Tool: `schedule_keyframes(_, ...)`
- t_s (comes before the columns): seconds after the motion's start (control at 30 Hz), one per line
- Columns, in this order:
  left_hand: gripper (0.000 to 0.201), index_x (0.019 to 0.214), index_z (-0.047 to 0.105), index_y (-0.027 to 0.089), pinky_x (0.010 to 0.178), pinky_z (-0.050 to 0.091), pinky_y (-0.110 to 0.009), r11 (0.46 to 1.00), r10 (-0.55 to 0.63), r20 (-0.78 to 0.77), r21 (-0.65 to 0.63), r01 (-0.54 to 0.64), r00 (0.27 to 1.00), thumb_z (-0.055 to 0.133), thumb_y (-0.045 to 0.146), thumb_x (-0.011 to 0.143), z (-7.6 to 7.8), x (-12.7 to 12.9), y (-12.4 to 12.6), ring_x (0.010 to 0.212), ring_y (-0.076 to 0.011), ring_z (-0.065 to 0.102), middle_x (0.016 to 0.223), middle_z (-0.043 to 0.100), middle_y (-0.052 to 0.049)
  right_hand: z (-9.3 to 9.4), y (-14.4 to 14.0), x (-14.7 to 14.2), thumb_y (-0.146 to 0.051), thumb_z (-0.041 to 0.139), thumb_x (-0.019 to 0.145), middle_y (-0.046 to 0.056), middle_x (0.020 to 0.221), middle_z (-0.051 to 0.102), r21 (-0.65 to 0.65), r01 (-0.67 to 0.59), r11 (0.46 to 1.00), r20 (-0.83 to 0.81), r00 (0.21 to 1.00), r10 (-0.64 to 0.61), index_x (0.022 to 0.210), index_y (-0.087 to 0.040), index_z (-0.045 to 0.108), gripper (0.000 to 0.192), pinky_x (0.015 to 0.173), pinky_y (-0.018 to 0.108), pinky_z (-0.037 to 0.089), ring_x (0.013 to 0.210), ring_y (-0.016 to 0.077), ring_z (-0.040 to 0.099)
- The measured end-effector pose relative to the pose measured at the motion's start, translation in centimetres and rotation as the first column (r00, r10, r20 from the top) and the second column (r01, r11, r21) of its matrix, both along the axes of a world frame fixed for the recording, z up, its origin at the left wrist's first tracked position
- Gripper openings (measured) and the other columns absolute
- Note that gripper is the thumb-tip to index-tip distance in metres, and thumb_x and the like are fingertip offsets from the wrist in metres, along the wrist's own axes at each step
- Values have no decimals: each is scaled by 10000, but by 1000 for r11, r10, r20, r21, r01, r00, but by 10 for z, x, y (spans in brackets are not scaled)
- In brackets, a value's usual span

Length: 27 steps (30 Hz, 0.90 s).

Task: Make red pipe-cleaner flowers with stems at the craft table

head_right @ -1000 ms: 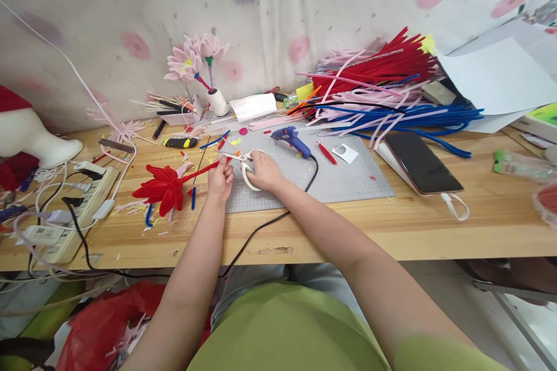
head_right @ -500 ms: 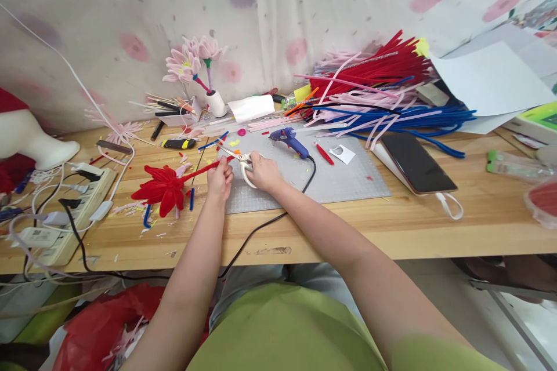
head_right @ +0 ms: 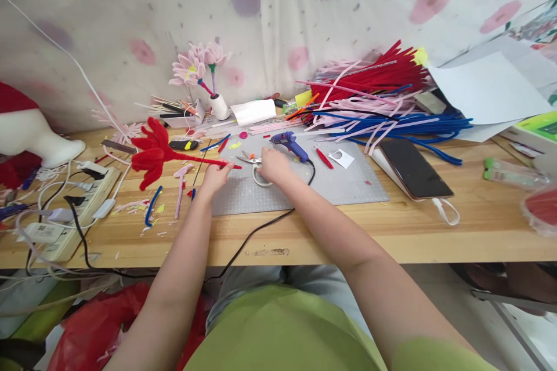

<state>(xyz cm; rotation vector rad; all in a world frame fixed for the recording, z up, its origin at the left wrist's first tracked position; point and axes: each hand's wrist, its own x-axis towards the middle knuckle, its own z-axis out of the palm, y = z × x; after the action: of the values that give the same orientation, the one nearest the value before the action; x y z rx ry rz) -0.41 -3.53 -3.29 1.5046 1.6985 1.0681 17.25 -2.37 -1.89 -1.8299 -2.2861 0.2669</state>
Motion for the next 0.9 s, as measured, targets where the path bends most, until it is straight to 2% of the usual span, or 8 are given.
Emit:
schedule_keyframes(0.07,211,611,547,172,608,400,-255,997,-68,-269,-54,56,961,539,326,755,9,-5,2,636,-151,551,608,566,-14,5,-2,4,-323,544,782,131,984,634,42,7,999,-20,1000,-6,1036,-135,552,316,730,308,421,906,245,595)
schedule_keyframes(0.17,220,711,613,168,694,421,-303,986,-147,-567,-146,77,811,502,347,777,21,-9,4,789,-221,599,763,645,-82,4,-6,10,-322,438,854,104,934,662,46,10,999,-76,997,-7,937,-174,608,240,715,301,417,866,225,612)
schedule_keyframes(0.3,271,885,646,140,762,431,-341,972,-220,-744,-219,82,631,479,333,791,24,-5,5,930,-275,601,955,658,-158,-9,-8,6,-271,414,862,89,938,674,-22,-43,999,-278,960,35,901,-187,639,244,748,309,427,881,211,612)
schedule_keyframes(0.47,288,970,623,160,745,440,-349,967,-250,-774,-232,106,582,454,325,804,23,2,5,924,-278,611,966,658,-157,-11,-6,-28,-191,512,787,61,1110,627,-8,-239,971,-748,646,153,1104,-194,569,323,809,274,448,937,144,602)
schedule_keyframes(0.53,258,932,619,176,728,437,-342,966,-254,-764,-228,120,593,447,320,807,24,3,4,898,-269,616,926,660,-140,-4,-4,-42,-224,533,777,67,1045,649,23,-216,976,-795,589,149,1063,-174,589,295,807,284,450,921,156,606)
schedule_keyframes(0.67,285,927,570,190,685,431,-305,977,-203,-626,-175,118,753,570,397,731,17,-4,0,791,-216,605,812,629,-76,15,0,-55,-236,454,826,65,880,676,50,-28,998,-730,681,56,863,-164,631,194,792,307,433,856,177,613)
schedule_keyframes(0.8,367,966,524,176,608,438,-254,997,-72,-190,-51,63,979,659,312,653,-9,-20,-6,616,-120,543,700,558,2,21,6,-52,-251,485,812,49,826,676,50,-71,996,-682,727,86,817,-171,605,144,714,281,428,778,169,613)
schedule_keyframes(0.9,261,869,552,159,610,459,-259,999,30,120,-37,-26,992,640,256,643,-27,-32,-11,584,-106,548,673,566,8,14,10,-49,-257,520,792,28,828,671,42,-133,990,-681,721,126,842,-178,581,112,694,260,419,759,152,606)
